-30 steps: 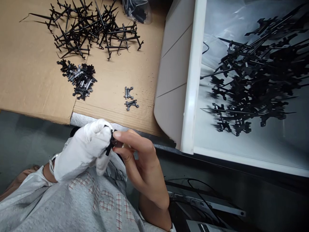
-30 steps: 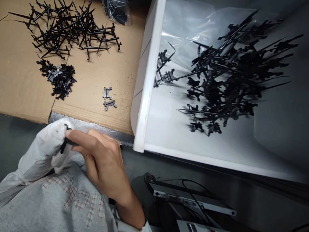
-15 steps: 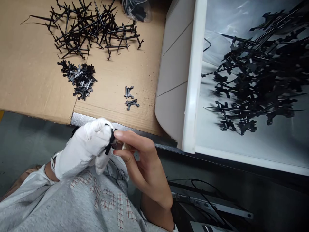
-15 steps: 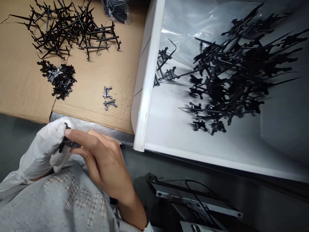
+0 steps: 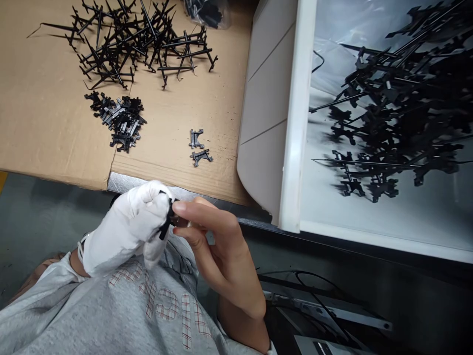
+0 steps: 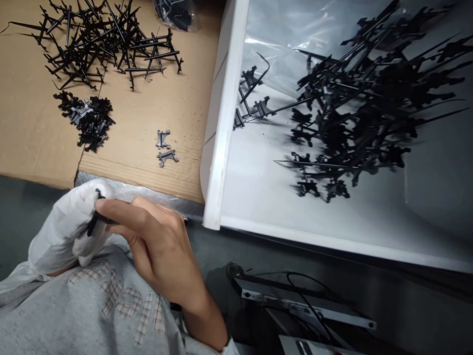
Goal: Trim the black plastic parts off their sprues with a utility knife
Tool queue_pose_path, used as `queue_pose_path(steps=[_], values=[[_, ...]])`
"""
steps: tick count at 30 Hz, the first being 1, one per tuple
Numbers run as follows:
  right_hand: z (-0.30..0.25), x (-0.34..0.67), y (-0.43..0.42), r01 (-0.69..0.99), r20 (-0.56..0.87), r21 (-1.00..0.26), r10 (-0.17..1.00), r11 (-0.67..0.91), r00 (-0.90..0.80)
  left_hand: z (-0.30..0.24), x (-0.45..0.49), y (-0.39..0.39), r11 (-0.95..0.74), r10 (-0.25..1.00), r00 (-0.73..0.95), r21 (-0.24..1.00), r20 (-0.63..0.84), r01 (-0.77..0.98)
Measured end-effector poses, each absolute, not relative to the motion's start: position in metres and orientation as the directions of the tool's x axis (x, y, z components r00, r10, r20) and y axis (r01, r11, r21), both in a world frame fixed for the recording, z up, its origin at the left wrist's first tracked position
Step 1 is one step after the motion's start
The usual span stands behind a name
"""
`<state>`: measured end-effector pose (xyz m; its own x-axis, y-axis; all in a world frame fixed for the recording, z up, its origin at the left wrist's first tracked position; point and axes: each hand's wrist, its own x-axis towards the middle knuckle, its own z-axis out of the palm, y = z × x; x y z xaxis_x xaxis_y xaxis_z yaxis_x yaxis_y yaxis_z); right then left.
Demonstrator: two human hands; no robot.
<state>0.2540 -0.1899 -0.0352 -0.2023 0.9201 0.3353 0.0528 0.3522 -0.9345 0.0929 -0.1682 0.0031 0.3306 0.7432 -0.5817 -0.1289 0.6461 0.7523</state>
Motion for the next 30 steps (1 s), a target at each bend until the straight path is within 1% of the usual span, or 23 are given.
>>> queue_pose_path(steps=[4,8,13,16,21,26,30], values=[[-0.033,0.256,-0.191,0.067,0.304,-0.944,0.932,0.322,-0.2,0.002,0.092,-0.167,0.635,0.744,0.356,0.764,-0.565,-0.115],[-0.033,0.257,-0.19,0.067,0.336,-0.931,0.916,0.358,-0.219,0.005,0.091,-0.165,0.627,0.75,0.351,0.773,-0.561,-0.103],[-0.036,0.255,-0.189,0.066,0.324,-0.936,0.919,0.346,-0.224,0.007,0.092,-0.165,0.622,0.755,0.333,0.777,-0.564,-0.095],[-0.036,0.255,-0.19,0.054,0.34,-0.932,0.915,0.359,-0.217,0.004,0.092,-0.167,0.621,0.758,0.325,0.777,-0.565,-0.098],[-0.035,0.256,-0.19,0.087,0.305,-0.94,0.926,0.331,-0.222,-0.004,0.092,-0.172,0.62,0.762,0.325,0.776,-0.56,-0.118],[-0.038,0.254,-0.19,0.05,0.331,-0.937,0.923,0.347,-0.196,0.001,0.091,-0.17,0.639,0.743,0.345,0.762,-0.574,-0.107],[-0.04,0.254,-0.191,-0.023,0.339,-0.94,0.922,0.341,-0.189,0.002,0.092,-0.167,0.649,0.735,0.34,0.754,-0.587,-0.099]])
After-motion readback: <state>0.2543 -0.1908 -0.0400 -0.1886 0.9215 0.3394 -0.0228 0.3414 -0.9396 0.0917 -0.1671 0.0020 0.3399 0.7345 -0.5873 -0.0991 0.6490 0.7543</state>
